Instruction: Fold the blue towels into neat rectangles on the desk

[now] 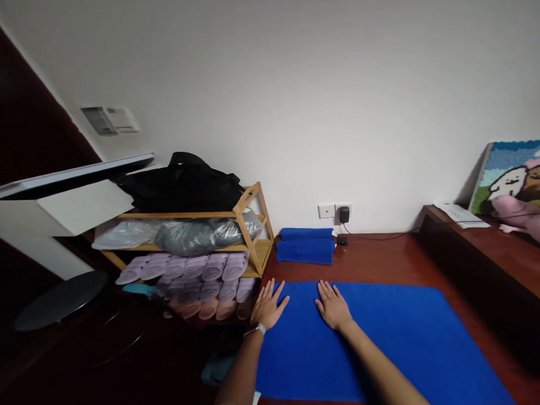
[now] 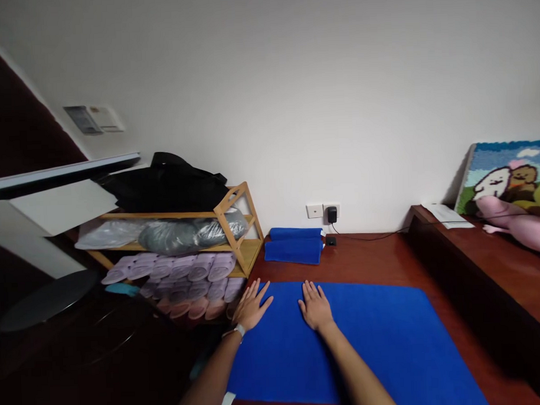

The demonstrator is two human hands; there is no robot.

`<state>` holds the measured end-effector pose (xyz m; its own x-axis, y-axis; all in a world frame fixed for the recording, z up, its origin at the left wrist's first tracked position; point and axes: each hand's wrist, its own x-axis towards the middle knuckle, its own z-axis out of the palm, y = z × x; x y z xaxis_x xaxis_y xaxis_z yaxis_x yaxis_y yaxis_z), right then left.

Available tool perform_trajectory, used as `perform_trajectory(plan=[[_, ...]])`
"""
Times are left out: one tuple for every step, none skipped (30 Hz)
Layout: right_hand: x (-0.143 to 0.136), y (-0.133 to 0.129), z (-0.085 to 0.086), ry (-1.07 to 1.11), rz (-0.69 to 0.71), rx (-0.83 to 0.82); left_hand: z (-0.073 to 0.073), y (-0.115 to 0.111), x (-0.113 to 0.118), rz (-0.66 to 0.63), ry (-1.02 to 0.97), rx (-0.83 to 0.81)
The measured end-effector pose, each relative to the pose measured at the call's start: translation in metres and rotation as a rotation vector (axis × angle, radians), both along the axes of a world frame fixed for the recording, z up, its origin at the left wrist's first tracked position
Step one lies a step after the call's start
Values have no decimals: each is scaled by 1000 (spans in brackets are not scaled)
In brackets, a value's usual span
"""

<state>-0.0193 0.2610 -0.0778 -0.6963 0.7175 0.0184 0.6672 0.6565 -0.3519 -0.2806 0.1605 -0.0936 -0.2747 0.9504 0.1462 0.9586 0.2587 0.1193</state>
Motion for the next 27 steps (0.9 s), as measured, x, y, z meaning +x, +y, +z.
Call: perform_trajectory(plan=[[14,8,-5,-3,-15,8,0,0,0,0,3,0],[35,18,-11,-5,-41,21,0,0,-1,-1,7,0],[62,32,-19,-6,-82,35,-1,1,-1,0,11,0],[94,47,-26,-10,-133,45,-1,1,-2,0,16,1],[129,62,-34,-12,-183,52,-2,2,-3,0,21,2],[167,78,-41,-9,-243,58,-3,3,-3,1,25,4],[205,93,-46,-7,-316,52,-4,3,-4,-1,27,6],[241,107,-51,-3,-407,37,-5,4,-4,-1,29,9],[273,120,-54,-8,-472,31,-6,5,-5,-3,31,13],[300,130,-57,-8,-518,27,-7,5,-5,-5,32,15],[322,138,-60,14,-560,18,-8,5,-6,-4,32,16],[337,144,-64,48,-585,14,-8,6,-6,0,31,16],[347,149,-68,86,-603,12,-8,6,-6,4,30,13],[352,152,-72,127,-611,11,-8,6,-7,6,28,7],[354,154,-77,163,-611,11,-7,6,-7,8,27,1],[355,156,-81,190,-610,11,-7,6,-7,10,25,-6],[354,157,-83,211,-610,7,-7,6,-7,8,24,-15],[353,158,-84,228,-616,2,-6,6,-7,7,23,-21],[351,158,-83,241,-631,-1,-6,6,-7,7,23,-24],[348,157,-79,249,-656,1,-7,6,-7,9,23,-22],[342,154,-73,255,-683,12,-7,5,-7,9,24,-19],[333,150,-65,261,-701,32,-8,5,-8,7,26,-14],[319,144,-56,267,-702,58,-9,5,-8,6,28,-7],[299,136,-46,267,-677,86,-10,5,-8,5,31,-1],[274,125,-35,264,-628,114,-11,5,-9,5,33,5],[244,112,-26,247,-553,129,-12,5,-9,5,34,9],[210,97,-17,218,-456,122,-13,5,-9,6,34,13]])
